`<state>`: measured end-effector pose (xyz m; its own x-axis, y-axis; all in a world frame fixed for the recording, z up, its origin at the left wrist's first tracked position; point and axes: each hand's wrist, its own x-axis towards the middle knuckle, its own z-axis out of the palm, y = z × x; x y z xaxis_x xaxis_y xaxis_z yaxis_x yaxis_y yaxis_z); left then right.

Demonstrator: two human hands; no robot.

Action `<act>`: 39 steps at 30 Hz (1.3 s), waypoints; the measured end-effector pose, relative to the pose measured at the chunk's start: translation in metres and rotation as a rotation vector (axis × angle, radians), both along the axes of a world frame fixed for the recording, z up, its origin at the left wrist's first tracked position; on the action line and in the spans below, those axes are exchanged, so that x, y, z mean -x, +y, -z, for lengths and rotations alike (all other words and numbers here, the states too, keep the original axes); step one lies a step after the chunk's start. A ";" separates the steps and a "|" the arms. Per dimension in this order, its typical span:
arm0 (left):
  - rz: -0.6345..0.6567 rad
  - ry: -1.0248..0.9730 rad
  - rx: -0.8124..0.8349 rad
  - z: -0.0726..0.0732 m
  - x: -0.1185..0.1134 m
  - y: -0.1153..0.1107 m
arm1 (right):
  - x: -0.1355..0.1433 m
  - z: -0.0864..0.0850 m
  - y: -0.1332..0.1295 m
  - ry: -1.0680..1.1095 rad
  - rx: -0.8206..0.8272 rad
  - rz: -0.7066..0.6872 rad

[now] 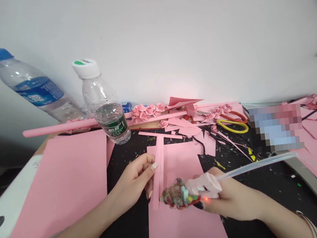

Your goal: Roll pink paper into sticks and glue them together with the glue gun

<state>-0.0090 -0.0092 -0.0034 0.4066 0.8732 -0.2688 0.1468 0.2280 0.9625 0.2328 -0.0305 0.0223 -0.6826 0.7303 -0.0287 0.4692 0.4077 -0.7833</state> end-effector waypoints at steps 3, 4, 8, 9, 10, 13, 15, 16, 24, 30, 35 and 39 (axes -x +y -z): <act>-0.006 -0.003 -0.002 -0.001 0.000 0.000 | 0.001 -0.001 0.001 -0.028 -0.009 -0.037; -0.009 0.000 -0.004 -0.001 0.000 0.001 | 0.002 -0.002 0.001 -0.035 -0.009 -0.044; -0.020 0.007 -0.008 0.001 0.001 0.002 | 0.002 -0.002 0.000 -0.050 -0.008 -0.042; -0.022 0.006 -0.008 0.001 0.001 0.002 | 0.002 -0.002 0.000 -0.052 -0.011 -0.033; -0.024 0.005 -0.010 0.002 0.001 0.002 | 0.002 -0.001 -0.001 -0.052 -0.015 -0.020; -0.028 0.005 -0.013 0.002 0.002 0.003 | 0.000 -0.001 -0.001 -0.041 -0.026 0.022; -0.035 0.006 -0.015 0.002 0.002 0.003 | 0.000 0.000 -0.002 -0.037 -0.022 0.038; -0.040 0.006 -0.019 0.001 0.002 0.003 | 0.000 0.000 -0.003 -0.037 -0.016 0.044; -0.047 0.000 -0.018 0.003 0.001 0.003 | 0.000 0.003 -0.005 -0.001 0.022 0.091; -0.013 -0.001 -0.015 0.002 0.002 0.002 | -0.001 0.005 -0.003 0.051 0.081 0.124; 0.008 0.004 -0.010 0.001 0.001 0.002 | 0.001 0.006 -0.002 0.084 0.127 0.147; 0.016 0.005 0.009 0.001 0.001 0.001 | 0.002 0.007 -0.001 0.104 0.096 0.128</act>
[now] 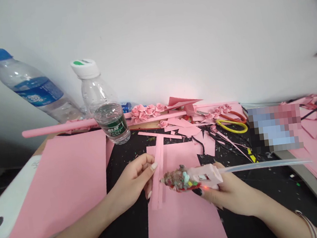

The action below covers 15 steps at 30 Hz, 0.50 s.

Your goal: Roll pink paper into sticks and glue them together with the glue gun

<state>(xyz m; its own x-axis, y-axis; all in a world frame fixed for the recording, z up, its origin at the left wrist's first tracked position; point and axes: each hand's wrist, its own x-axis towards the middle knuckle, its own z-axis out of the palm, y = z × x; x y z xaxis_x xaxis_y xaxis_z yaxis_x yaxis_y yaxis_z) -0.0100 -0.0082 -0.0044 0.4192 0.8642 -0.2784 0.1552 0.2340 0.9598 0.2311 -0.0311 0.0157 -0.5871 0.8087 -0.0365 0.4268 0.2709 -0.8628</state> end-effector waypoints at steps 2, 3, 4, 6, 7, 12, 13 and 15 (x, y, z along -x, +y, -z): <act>0.006 -0.003 0.010 0.000 0.000 0.000 | 0.000 0.000 0.001 -0.001 -0.028 0.001; 0.009 -0.006 0.016 0.001 0.000 -0.001 | 0.000 0.000 0.002 -0.001 -0.040 0.002; 0.014 -0.010 0.020 0.001 0.001 -0.001 | 0.000 0.000 0.002 -0.002 -0.050 0.005; 0.023 -0.014 0.023 0.001 0.001 -0.001 | 0.000 0.000 0.002 -0.009 -0.052 0.011; 0.027 -0.014 0.023 0.001 0.001 -0.001 | -0.001 0.000 0.002 -0.013 -0.044 0.013; 0.038 -0.010 0.020 0.000 0.001 -0.001 | -0.002 0.002 0.002 -0.005 0.004 0.029; 0.038 -0.009 0.022 0.000 0.000 0.000 | -0.002 0.003 0.002 0.002 0.010 0.034; 0.039 -0.006 0.023 0.000 0.000 0.000 | -0.003 0.005 0.002 0.014 0.019 0.041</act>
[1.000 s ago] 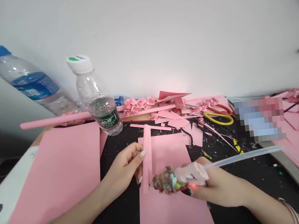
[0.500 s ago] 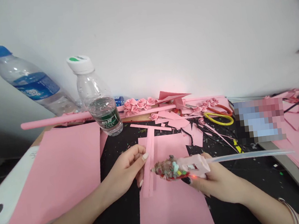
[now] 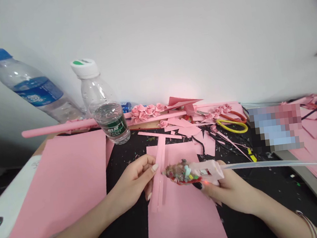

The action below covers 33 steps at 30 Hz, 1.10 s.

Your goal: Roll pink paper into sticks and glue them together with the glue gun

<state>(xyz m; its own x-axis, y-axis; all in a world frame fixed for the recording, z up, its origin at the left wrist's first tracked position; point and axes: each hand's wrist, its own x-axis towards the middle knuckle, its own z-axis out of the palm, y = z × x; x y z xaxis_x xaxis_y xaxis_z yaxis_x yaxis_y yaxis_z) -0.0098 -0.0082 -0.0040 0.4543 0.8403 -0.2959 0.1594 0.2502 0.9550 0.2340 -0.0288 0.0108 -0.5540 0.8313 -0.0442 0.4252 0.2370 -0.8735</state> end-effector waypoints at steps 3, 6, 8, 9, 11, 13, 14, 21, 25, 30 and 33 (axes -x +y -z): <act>0.010 -0.004 -0.001 0.000 0.000 0.000 | -0.001 0.002 0.001 0.005 0.014 0.015; 0.015 -0.007 -0.004 0.000 0.000 -0.001 | -0.001 0.001 0.001 0.007 0.022 0.044; 0.016 -0.004 -0.008 0.000 0.001 -0.001 | 0.000 -0.001 0.000 0.000 0.026 0.074; 0.017 -0.003 -0.009 0.000 0.001 -0.001 | 0.000 -0.001 0.000 -0.003 0.028 0.089; 0.020 0.001 -0.005 0.000 0.001 -0.002 | 0.000 -0.002 0.000 -0.011 0.030 0.108; 0.022 0.006 -0.004 0.000 0.001 -0.002 | -0.001 -0.001 0.000 -0.009 0.034 0.115; 0.023 0.010 -0.004 0.000 0.001 -0.002 | -0.002 0.000 0.000 -0.007 0.039 0.119; 0.034 0.017 -0.007 0.000 0.001 -0.002 | -0.006 0.007 0.001 0.020 0.117 0.168; 0.039 0.019 -0.009 0.000 0.001 -0.002 | -0.005 0.006 0.001 0.047 0.115 0.178; 0.044 0.015 -0.008 -0.001 0.001 -0.003 | -0.005 0.005 0.002 0.045 0.106 0.196; 0.048 0.017 -0.006 -0.003 0.001 -0.003 | -0.006 0.006 0.002 0.039 0.100 0.223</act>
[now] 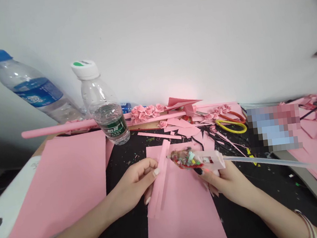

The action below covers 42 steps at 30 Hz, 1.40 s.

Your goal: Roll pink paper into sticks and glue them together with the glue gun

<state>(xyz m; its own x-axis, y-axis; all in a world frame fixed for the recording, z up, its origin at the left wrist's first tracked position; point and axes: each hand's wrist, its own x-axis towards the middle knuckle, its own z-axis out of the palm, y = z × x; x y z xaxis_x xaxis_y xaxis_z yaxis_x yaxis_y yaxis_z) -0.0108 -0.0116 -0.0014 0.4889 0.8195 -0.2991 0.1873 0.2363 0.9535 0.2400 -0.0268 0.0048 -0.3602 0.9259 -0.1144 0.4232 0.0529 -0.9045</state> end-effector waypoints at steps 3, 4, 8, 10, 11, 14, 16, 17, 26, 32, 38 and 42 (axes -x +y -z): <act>0.005 0.002 0.004 -0.001 -0.001 0.001 | -0.001 0.002 0.000 -0.010 0.003 0.041; 0.004 0.000 0.007 -0.001 -0.001 0.001 | -0.002 0.003 0.000 -0.016 0.004 0.059; 0.010 -0.012 0.022 0.001 -0.001 0.001 | -0.004 0.005 0.001 -0.011 -0.003 0.117; 0.021 -0.022 0.027 0.000 0.000 0.000 | -0.004 0.005 0.002 0.020 -0.006 0.138; 0.029 -0.029 0.030 0.000 0.000 0.000 | -0.004 0.005 0.002 0.036 -0.006 0.145; 0.047 -0.048 0.039 -0.002 0.000 -0.001 | -0.002 0.003 0.004 0.067 0.009 0.152; 0.049 -0.055 0.044 -0.003 0.000 -0.001 | -0.001 0.003 0.004 0.080 0.023 0.148; 0.049 -0.057 0.045 -0.003 0.000 -0.001 | 0.000 0.003 0.004 0.084 0.029 0.145; 0.032 -0.044 0.028 0.000 0.001 -0.001 | -0.002 0.005 0.004 0.053 0.027 0.177; 0.044 -0.050 0.030 0.000 0.001 0.000 | 0.000 0.005 0.003 0.104 0.052 0.150; 0.028 -0.001 -0.004 0.000 0.001 0.001 | -0.001 0.005 0.004 0.040 0.005 0.164; 0.037 0.004 -0.008 0.000 0.000 0.002 | 0.000 0.005 0.002 0.051 0.014 0.143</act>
